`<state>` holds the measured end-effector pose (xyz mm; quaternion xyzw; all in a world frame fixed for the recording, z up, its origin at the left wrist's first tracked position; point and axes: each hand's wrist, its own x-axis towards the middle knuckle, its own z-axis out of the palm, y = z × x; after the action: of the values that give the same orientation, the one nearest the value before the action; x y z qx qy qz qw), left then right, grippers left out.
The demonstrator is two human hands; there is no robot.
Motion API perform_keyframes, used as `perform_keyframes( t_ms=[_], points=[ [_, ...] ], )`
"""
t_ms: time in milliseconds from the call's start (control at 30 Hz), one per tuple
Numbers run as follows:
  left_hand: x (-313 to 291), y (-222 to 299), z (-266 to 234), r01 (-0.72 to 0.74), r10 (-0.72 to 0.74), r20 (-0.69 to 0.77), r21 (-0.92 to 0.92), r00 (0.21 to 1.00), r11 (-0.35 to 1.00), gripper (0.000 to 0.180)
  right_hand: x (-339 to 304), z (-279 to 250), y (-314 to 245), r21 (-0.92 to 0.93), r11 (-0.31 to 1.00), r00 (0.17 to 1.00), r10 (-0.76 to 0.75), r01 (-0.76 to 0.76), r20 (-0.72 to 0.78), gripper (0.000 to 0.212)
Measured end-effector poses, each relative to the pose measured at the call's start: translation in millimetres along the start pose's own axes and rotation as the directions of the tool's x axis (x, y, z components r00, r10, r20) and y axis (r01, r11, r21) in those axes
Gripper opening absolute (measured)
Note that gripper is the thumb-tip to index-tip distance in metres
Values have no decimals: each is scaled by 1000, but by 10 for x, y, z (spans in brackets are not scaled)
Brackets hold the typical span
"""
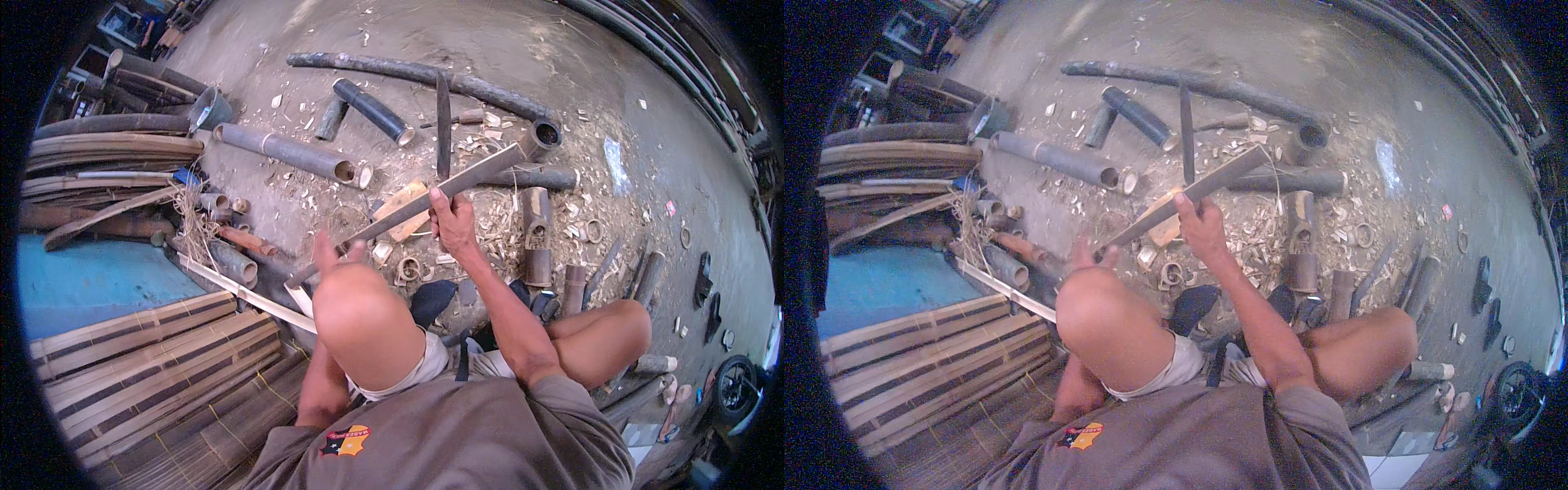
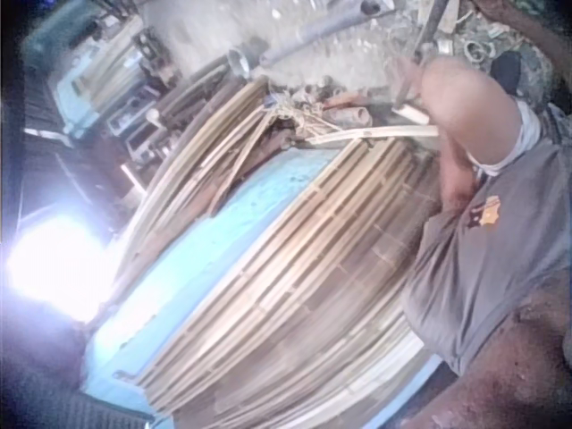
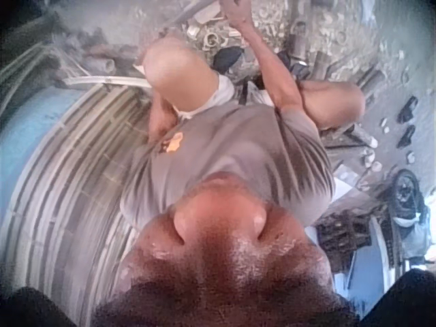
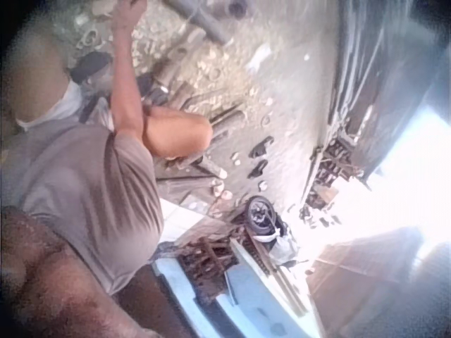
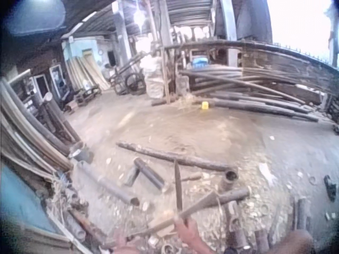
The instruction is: The person sits on the ground and uses a knife to shave and shape a thin bamboo strip. They repeatedly test the fit of the strip into a larger bamboo tube, adjusting the strip's dimensions until it fits.
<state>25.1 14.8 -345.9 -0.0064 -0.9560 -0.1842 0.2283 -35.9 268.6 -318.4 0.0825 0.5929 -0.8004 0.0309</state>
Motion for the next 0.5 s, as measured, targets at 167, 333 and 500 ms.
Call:
perform_keyframes(
  t_ms=[167,333,500],
  points=[
    [594,-28,-217,161,-30,408,-290,913,943,34,225,292,63,-6,966,965,-260,260,35,36],
    [1371,87,-910,240,-222,90,-377,971,895,31,488,475,497,-260,885,904,-419,387,-81,36],
    [1991,536,-1315,0,-124,-64,-888,990,460,21,698,107,1464,-781,537,918,-381,318,112,34]
  ],
)
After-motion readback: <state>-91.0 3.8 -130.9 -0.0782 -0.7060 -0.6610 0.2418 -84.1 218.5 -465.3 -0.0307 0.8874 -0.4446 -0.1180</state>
